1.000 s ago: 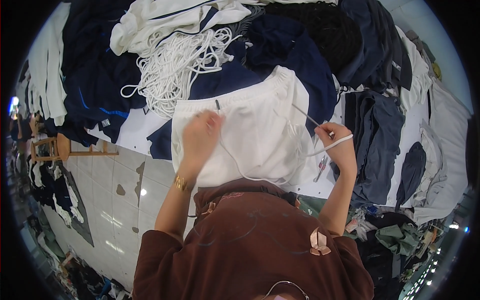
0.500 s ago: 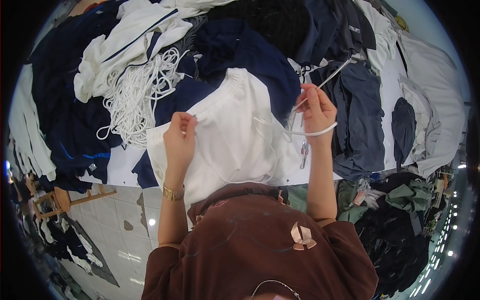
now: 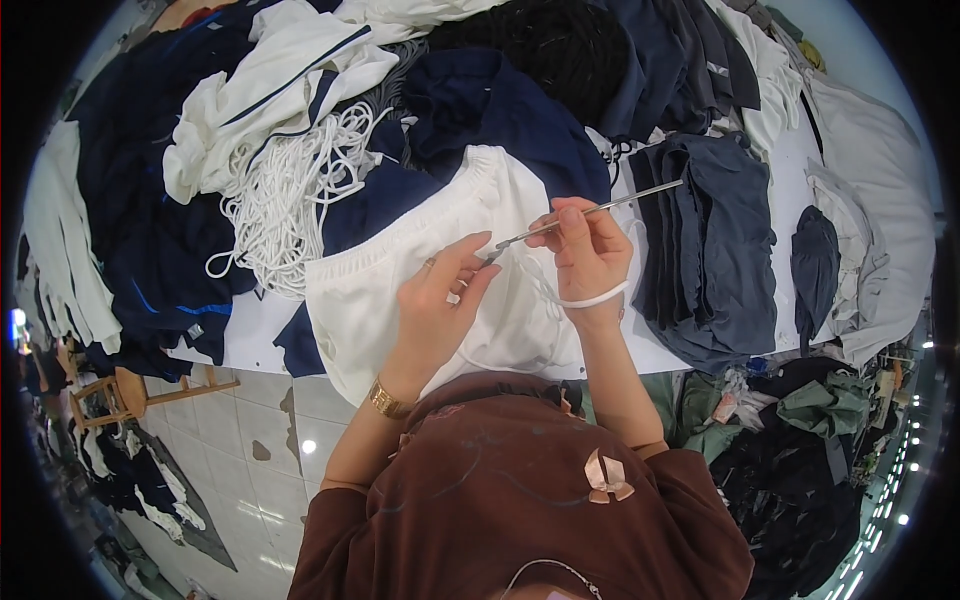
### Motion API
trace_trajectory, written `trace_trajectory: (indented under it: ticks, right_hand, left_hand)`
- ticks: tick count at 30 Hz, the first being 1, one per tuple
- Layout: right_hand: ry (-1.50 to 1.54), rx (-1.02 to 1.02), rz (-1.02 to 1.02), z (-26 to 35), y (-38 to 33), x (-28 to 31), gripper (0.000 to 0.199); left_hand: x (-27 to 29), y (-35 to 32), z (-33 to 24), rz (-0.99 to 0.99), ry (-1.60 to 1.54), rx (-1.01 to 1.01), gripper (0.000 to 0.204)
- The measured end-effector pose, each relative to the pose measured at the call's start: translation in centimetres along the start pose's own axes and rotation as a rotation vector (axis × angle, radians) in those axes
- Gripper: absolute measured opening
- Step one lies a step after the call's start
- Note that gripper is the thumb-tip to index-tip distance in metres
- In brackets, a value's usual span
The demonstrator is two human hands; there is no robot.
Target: Threading drawstrings through the waistbands of shorts using a long threading needle.
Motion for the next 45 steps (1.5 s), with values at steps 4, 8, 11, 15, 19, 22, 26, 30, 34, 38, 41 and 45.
trace_trajectory:
  ticks: [4,8,11,15,19,22,26,30,34,38,41,45]
  right_hand:
    - [-0.05,0.008,-0.022,-0.5,-0.2,0.1,0.018]
    - [-0.118,0.036,-0.016,-0.5,-0.3,0.0,0.016]
    - [-0.216,0.052,0.021,-0.3,-0.7,-0.2,0.016]
    - [-0.331,0.056,0.11,-0.4,-1.4,-0.9,0.016]
    - [-0.392,0.167,0.201,-1.3,-2.2,-1.7,0.015]
    - [-0.35,0.165,0.227,-2.2,-2.5,-1.7,0.016]
    - [-0.566,0.22,0.097,-2.2,-1.0,0.0,0.017]
    - [-0.588,0.173,0.046,-3.1,2.0,1.0,0.02]
    - [-0.58,0.343,0.074,-3.5,4.1,0.5,0.018]
    - [-0.596,0.346,0.082,-2.8,5.1,0.4,0.019]
    - [-0.615,0.263,0.102,-2.2,5.5,0.6,0.02]
    - [-0.657,0.089,0.273,-2.4,5.9,-0.2,0.021]
  left_hand:
    - [0.1,-0.2,-0.1,-0.041,0.066,-0.053,0.036]
    - [0.3,-0.4,-0.1,-0.04,0.12,-0.087,0.035]
    - [0.4,-0.6,0.2,-0.023,0.191,-0.117,0.035]
    - [0.1,-0.6,0.5,-0.049,0.077,-0.094,0.029]
    - [-0.5,-0.7,0.5,-0.049,-0.325,0.133,0.017]
    - [-0.3,-1.4,1.3,-0.041,-0.773,0.425,0.009]
    - [1.8,-2.0,4.8,-0.118,-0.876,0.621,0.011]
    - [2.9,-1.3,9.1,-0.116,-0.345,0.51,0.021]
    - [3.3,-0.2,10.3,-0.071,0.838,0.189,0.036]
    - [4.1,-0.8,8.3,-0.051,0.861,-0.073,0.026]
    - [4.1,-3.6,5.2,0.054,0.749,-0.265,0.017]
    - [3.2,-9.0,2.3,0.595,0.354,-0.063,0.02]
Point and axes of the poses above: each hand's wrist, its own y-axis towards the middle knuckle, its own x-axis out of the back of the hand, z = x × y, the point moved 2 cm from there along y, towards the middle knuckle, and after that the axes turned 13 degrees about y, right-handed, at the moved point
